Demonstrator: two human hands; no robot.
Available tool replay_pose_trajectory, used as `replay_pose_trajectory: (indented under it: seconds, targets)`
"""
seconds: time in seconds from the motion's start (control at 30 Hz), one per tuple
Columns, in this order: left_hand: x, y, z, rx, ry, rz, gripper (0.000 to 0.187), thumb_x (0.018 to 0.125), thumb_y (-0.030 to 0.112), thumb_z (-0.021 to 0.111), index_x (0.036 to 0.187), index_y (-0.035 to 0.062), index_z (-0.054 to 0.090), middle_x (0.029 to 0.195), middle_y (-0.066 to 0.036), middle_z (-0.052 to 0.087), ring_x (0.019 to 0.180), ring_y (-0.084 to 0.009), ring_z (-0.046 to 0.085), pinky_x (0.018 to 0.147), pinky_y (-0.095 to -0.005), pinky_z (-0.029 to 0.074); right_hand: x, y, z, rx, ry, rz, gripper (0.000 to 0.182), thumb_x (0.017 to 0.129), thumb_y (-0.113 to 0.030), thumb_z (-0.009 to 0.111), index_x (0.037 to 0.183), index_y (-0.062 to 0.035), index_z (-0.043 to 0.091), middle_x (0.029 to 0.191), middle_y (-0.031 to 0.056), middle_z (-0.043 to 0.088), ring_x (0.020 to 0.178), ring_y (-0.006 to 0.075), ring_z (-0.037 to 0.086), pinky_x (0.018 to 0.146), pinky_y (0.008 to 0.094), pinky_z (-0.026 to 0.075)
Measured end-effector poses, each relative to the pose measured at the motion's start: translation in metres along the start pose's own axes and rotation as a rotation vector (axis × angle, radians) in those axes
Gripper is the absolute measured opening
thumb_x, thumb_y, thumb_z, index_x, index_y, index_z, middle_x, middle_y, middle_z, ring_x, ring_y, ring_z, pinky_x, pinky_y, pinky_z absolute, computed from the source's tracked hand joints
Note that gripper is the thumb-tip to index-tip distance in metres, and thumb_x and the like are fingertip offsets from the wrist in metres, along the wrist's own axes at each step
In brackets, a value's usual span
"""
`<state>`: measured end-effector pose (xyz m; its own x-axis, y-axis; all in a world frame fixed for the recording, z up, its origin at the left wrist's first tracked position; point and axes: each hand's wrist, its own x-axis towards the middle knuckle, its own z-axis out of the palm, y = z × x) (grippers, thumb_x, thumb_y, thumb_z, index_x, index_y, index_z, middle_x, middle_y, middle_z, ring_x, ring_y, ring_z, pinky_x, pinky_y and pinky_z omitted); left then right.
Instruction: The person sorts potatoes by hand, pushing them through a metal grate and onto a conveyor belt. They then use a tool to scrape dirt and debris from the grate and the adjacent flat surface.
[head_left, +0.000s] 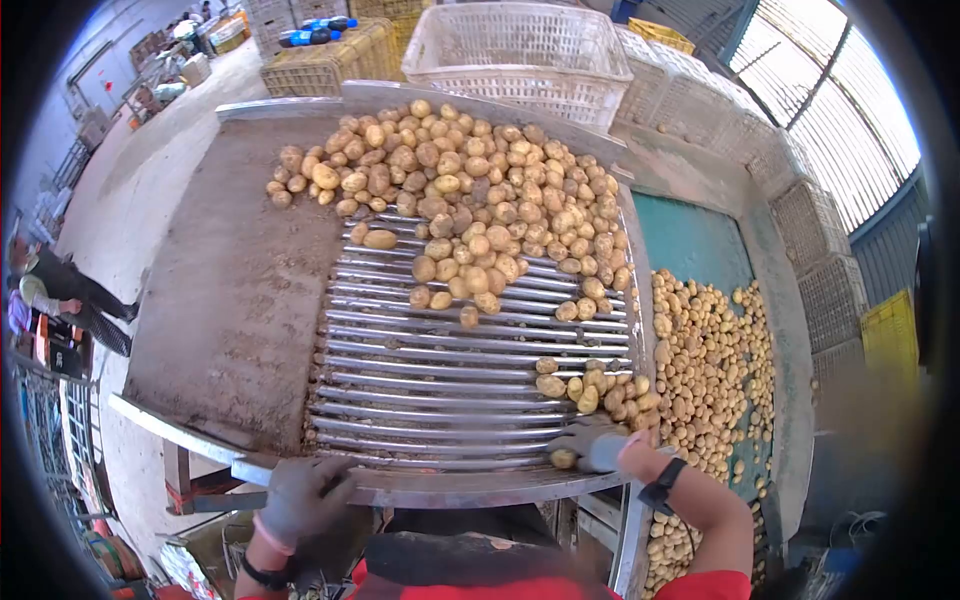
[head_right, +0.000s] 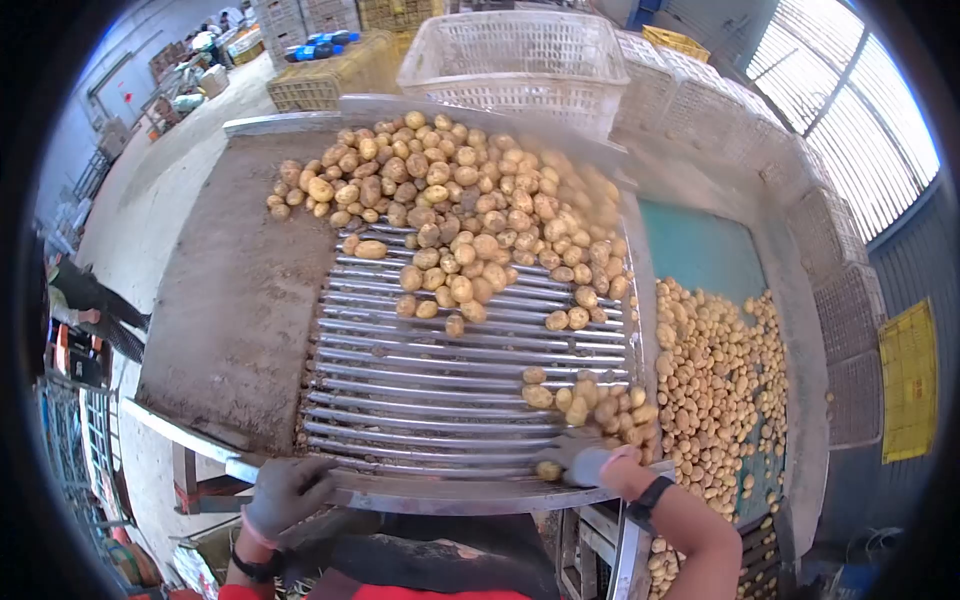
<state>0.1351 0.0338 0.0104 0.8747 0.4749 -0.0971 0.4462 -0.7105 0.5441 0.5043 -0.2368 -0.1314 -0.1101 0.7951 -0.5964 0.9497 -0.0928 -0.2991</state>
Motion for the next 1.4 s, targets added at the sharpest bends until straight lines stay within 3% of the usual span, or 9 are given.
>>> replay_pose_trajectory:
  seconds: [0.1, 0.23, 0.3, 0.4, 0.57, 0.7, 0.8, 1.17, 1.4]
  targets:
    - [0.002, -0.017, -0.029, -0.540, -0.105, -0.401, 0.028, 0.087, 0.007, 0.062, 0.115, 0.0004, 0.066, 0.085, -0.008, 0.071, 0.069, -0.0173, 0.066, 0.063, -0.0323, 0.053, -0.032, 0.045, 0.021, -0.121, -0.010, 0.125, 0.049, 0.078, -0.021, 0.067, 0.125, -0.0309, 0.060, 0.130, 0.0011, 0.059, 0.116, 0.0262, 0.057, 0.099, 0.0407, 0.045]
    - [0.026, -0.054, -0.064, -0.308, 0.001, -0.320, 0.032, 0.091, 0.002, 0.055, 0.122, -0.0039, 0.060, 0.098, -0.010, 0.069, 0.088, -0.0146, 0.064, 0.081, -0.0289, 0.052, -0.077, 0.087, 0.010, -0.025, -0.028, 0.466, 0.050, 0.075, -0.021, 0.074, 0.123, -0.0221, 0.063, 0.120, 0.0060, 0.063, 0.108, 0.0237, 0.061, 0.093, 0.0367, 0.050]
    - [0.040, -0.083, -0.070, -0.390, -0.022, -0.368, 0.035, 0.093, 0.000, 0.051, 0.128, -0.0027, 0.056, 0.108, -0.011, 0.066, 0.101, -0.0158, 0.061, 0.091, -0.0285, 0.048, -0.096, 0.116, 0.029, 0.867, 0.189, 0.763, 0.050, 0.081, -0.022, 0.074, 0.127, -0.0112, 0.060, 0.115, 0.0059, 0.064, 0.105, 0.0181, 0.061, 0.092, 0.0293, 0.049]
    - [0.075, -0.087, -0.076, -0.393, -0.089, -0.362, 0.042, 0.095, 0.001, 0.051, 0.137, -0.0011, 0.049, 0.123, -0.012, 0.060, 0.110, -0.0165, 0.058, 0.097, -0.0294, 0.045, -0.095, 0.140, 0.045, 1.321, 0.427, 0.731, 0.046, 0.090, -0.013, 0.068, 0.133, -0.0085, 0.055, 0.125, 0.0039, 0.061, 0.114, 0.0144, 0.055, 0.098, 0.0290, 0.045]
    - [0.133, -0.153, -0.061, -0.268, -0.033, -0.336, 0.056, 0.098, 0.010, 0.054, 0.149, 0.0026, 0.032, 0.144, -0.013, 0.045, 0.124, -0.0196, 0.050, 0.103, -0.0322, 0.042, -0.094, 0.149, 0.047, 1.175, 0.474, 0.545, 0.046, 0.094, -0.020, 0.063, 0.135, -0.0022, 0.052, 0.128, 0.0081, 0.060, 0.115, 0.0158, 0.055, 0.100, 0.0296, 0.044]
    - [0.185, -0.150, -0.084, -0.272, -0.038, -0.598, 0.065, 0.100, 0.036, 0.051, 0.151, 0.0041, 0.027, 0.142, -0.013, 0.047, 0.120, -0.0195, 0.052, 0.096, -0.0324, 0.047, -0.109, 0.165, 0.057, 1.441, 0.509, 0.534, 0.036, 0.094, -0.014, 0.062, 0.127, 0.0002, 0.057, 0.122, 0.0089, 0.062, 0.112, 0.0173, 0.058, 0.097, 0.0298, 0.046]
    - [0.194, -0.154, -0.107, -0.343, 0.108, -0.776, 0.058, 0.100, 0.038, 0.052, 0.149, 0.0120, 0.035, 0.132, -0.009, 0.054, 0.116, -0.0188, 0.055, 0.092, -0.0327, 0.048, -0.120, 0.177, 0.074, 1.760, 0.428, 0.638, 0.043, 0.097, -0.021, 0.057, 0.137, -0.0053, 0.048, 0.118, 0.0065, 0.063, 0.105, 0.0119, 0.060, 0.090, 0.0275, 0.047]
    - [0.149, -0.109, -0.184, -0.427, 0.326, -0.745, 0.051, 0.099, 0.035, 0.053, 0.144, 0.0134, 0.043, 0.126, -0.005, 0.058, 0.115, -0.0174, 0.055, 0.094, -0.0321, 0.045, -0.078, 0.150, 0.061, 1.759, 0.317, 0.421, 0.060, 0.094, -0.032, 0.062, 0.143, -0.0043, 0.041, 0.136, 0.0082, 0.052, 0.123, 0.0173, 0.050, 0.102, 0.0317, 0.041]
    - [0.117, -0.175, -0.170, -0.513, 0.389, -0.844, 0.058, 0.100, 0.036, 0.050, 0.150, 0.0142, 0.031, 0.133, -0.006, 0.053, 0.117, -0.0185, 0.055, 0.093, -0.0343, 0.046, -0.058, 0.113, 0.062, 1.255, 0.454, 0.373, 0.048, 0.095, -0.009, 0.057, 0.139, 0.0047, 0.043, 0.134, 0.0145, 0.053, 0.125, 0.0231, 0.049, 0.106, 0.0326, 0.037]
